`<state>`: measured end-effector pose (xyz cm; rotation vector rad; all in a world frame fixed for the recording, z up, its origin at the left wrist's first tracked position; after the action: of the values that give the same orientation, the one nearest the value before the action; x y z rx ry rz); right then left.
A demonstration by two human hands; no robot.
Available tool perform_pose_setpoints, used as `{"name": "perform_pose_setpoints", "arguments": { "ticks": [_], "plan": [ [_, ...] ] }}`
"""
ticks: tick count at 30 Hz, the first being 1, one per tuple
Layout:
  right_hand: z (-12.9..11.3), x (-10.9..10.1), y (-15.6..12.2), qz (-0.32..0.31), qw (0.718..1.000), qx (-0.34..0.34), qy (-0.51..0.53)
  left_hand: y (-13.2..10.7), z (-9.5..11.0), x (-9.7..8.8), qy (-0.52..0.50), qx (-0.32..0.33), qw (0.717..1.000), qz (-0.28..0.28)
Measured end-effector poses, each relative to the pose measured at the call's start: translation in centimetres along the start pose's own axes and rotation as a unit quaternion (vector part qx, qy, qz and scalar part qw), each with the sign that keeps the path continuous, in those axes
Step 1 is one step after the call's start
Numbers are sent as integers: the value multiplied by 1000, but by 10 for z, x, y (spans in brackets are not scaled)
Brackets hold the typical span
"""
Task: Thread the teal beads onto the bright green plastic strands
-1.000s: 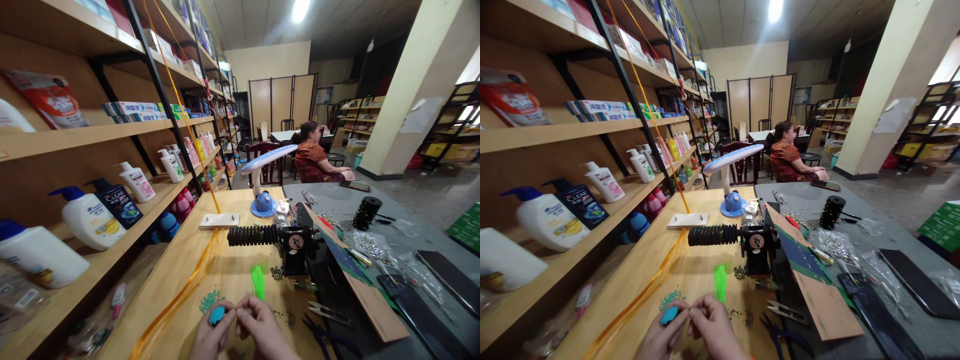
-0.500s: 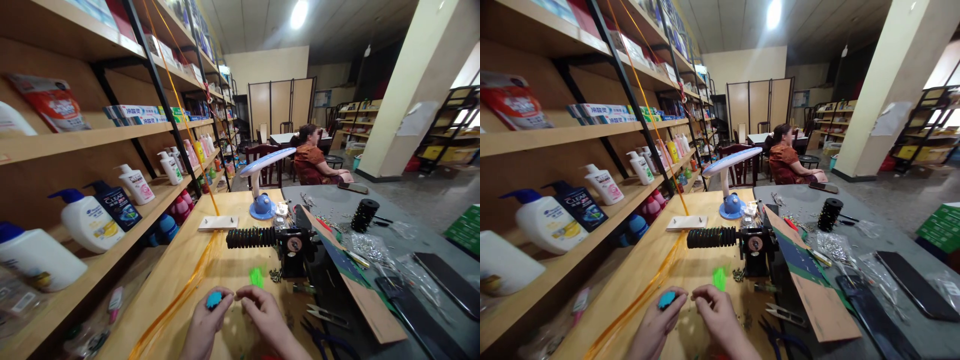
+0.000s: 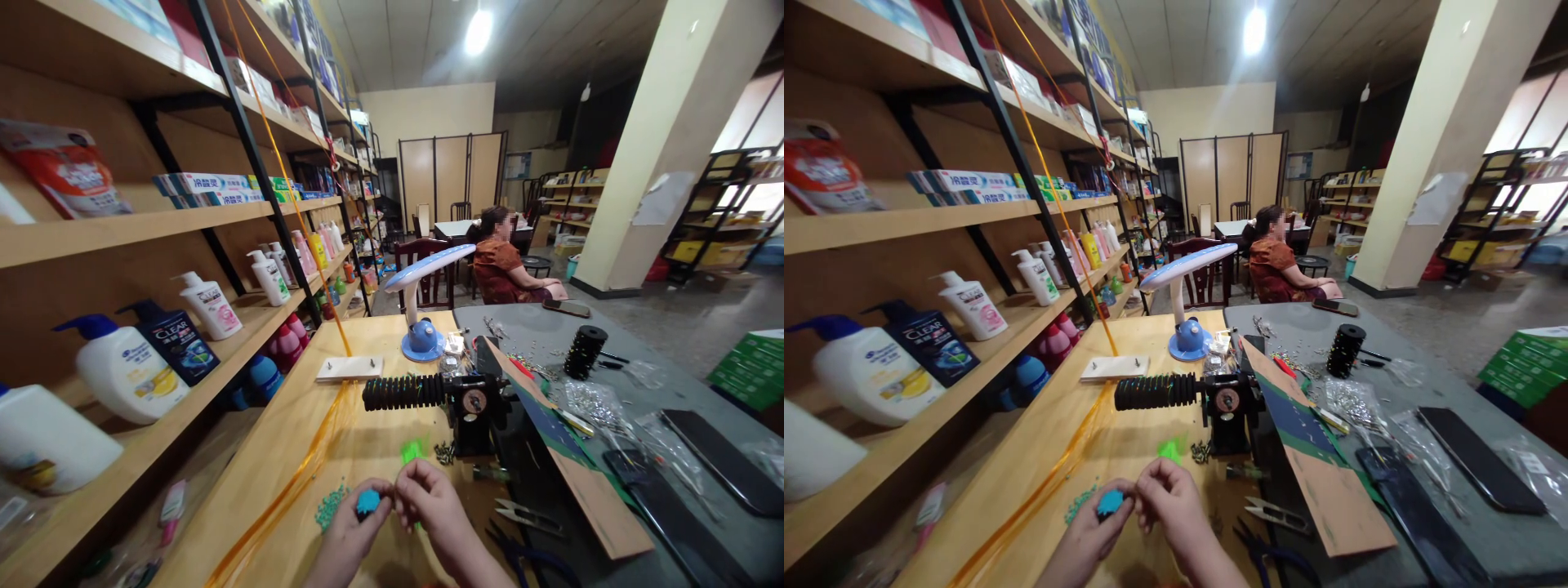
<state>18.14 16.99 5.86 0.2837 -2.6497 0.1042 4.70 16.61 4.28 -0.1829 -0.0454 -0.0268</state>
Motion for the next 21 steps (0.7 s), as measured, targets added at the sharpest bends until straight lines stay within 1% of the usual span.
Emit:
{"name": "perform_pose_setpoints", "arguments": {
  "ticks": [3, 4, 5, 6, 8, 11, 13, 15, 17, 21],
  "plan": [
    [-2, 1, -1, 6, 1000, -9, 13, -3, 2, 11, 21, 13, 997, -74],
    [-3, 1, -1, 6, 1000, -9, 16, -4, 3, 12, 22, 12, 996, -88],
    [-3, 1, -2, 4, 1000, -9, 18, -5, 4, 12, 18, 6, 996, -90],
    [-4, 0, -3, 4, 1000, -8, 15, -6, 4, 11, 10, -5, 997, -80],
    [-6, -3, -5, 13, 1000, -19, -8, -7, 1, 6, -18, -36, 998, -42],
    [-11, -14, -9, 47, 992, -79, -87, -8, -4, 3, -78, -68, 995, 2],
    [-9, -17, -12, 49, 985, -101, -130, -8, -6, 2, -102, -69, 992, 26],
    [0, -15, -14, 32, 984, -92, -151, -8, -6, 2, -100, -59, 992, 42],
    [11, -13, -15, 21, 984, -75, -159, -9, -3, 2, -81, -48, 994, 47],
    [26, -12, -12, 31, 986, -74, -143, -10, 2, 2, -54, -33, 996, 56]
  ]
}}
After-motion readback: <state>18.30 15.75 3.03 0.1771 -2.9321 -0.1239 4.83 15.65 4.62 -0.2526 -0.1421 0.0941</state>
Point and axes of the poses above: each hand's wrist, its own y-axis towards the middle knuckle, its own x-axis out of the palm, z = x × y, the point moved 6 cm from there along y, towards the middle knuckle, and after that the axes turned 6 degrees about -x, right-handed, at the moved point
